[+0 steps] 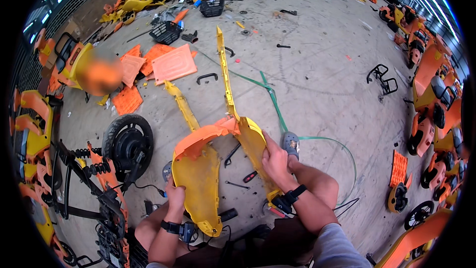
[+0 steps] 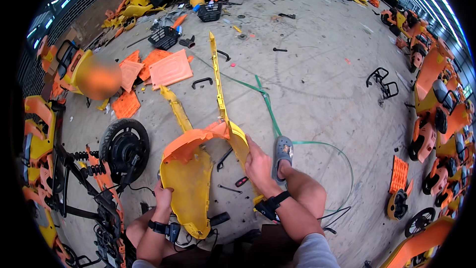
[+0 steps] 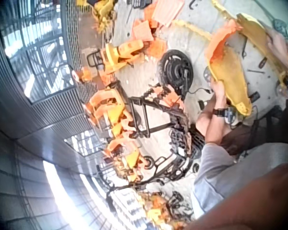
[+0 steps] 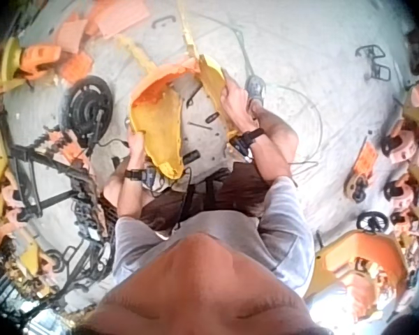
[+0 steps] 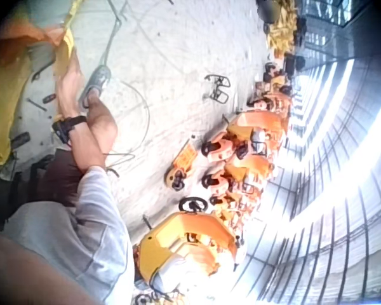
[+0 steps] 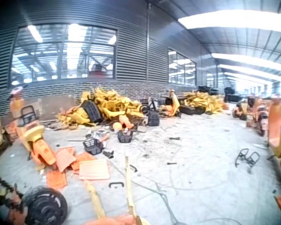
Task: The person assembles plastic body panels onto an electric scooter frame. They fit orange and yellow panels to the frame, align mounting points, and secure them using screws and a power drill. The person also handles a white plastic cover and various small hardware pieces.
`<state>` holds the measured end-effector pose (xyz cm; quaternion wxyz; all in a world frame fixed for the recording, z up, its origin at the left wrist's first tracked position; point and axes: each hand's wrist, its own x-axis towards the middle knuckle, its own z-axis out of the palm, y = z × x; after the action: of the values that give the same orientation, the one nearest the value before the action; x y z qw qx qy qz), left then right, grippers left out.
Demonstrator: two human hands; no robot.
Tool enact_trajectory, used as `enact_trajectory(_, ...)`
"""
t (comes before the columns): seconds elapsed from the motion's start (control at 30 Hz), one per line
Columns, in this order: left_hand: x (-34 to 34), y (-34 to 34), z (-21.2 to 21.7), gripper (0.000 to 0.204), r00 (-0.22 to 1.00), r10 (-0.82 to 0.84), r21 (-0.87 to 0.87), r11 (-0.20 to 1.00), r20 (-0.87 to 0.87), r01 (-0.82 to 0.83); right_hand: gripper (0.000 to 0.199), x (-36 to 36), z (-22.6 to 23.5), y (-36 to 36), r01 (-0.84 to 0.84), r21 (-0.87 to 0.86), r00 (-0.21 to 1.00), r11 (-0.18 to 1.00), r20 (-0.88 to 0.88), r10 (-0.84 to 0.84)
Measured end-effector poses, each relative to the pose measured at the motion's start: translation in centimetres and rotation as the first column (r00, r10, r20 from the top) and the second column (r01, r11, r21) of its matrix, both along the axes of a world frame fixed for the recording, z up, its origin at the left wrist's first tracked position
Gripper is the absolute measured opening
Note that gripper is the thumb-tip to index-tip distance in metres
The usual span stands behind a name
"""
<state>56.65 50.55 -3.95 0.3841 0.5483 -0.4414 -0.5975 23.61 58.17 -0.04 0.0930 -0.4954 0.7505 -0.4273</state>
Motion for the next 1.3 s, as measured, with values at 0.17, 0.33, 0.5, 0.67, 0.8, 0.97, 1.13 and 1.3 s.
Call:
enact_trajectory(0.17,-1.2,0.9,0.6,0.061,0.999,-0.013,-0.042,0.999,0.04,0.015,0.06,-0.1,-0.9,0.4,0.024,0.04,0.997,0.999,0.07,-0.027)
enact_trajectory(0.33,-1.0,1.3,0.1,0.063,0.998,-0.001,-0.066,0.998,0.061,0.006,0.053,0.0,-1.2,1.0,0.071,0.105,0.987,0.992,0.138,-0.086)
enact_trajectory(0.5,-0.6,2.3,0.0,0.06,0.983,-0.036,-0.1,0.994,0.177,0.055,0.045,0.7,-0.8,2.1,0.072,0.157,0.981,0.985,0.168,-0.098)
enact_trajectory(0.67,-2.3,3.4,0.9,0.063,0.994,0.047,0.007,0.999,0.099,-0.048,0.048,0.3,-0.7,4.0,0.047,0.094,0.989,0.994,0.135,-0.059)
enact_trajectory(0.8,-2.1,3.5,0.4,0.06,0.988,0.046,-0.03,0.999,0.149,-0.041,0.044,-0.1,0.1,5.0,0.046,0.14,0.976,0.989,0.204,-0.074)
enact_trajectory(0.97,-2.2,3.7,0.1,0.051,0.983,0.066,-0.07,0.996,0.173,-0.055,0.043,-1.0,0.6,5.1,0.086,0.058,0.97,0.995,0.222,-0.097)
enact_trajectory(1.13,-2.2,3.3,-0.3,0.05,0.987,0.093,-0.041,0.995,0.133,-0.088,0.042,-1.5,0.6,5.2,0.09,0.011,0.971,0.996,0.222,-0.09)
enact_trajectory(1.3,-2.3,3.7,-0.1,0.052,0.986,0.076,-0.027,0.997,0.15,-0.073,0.042,-1.3,-0.1,5.3,0.049,0.088,0.975,0.995,0.213,-0.067)
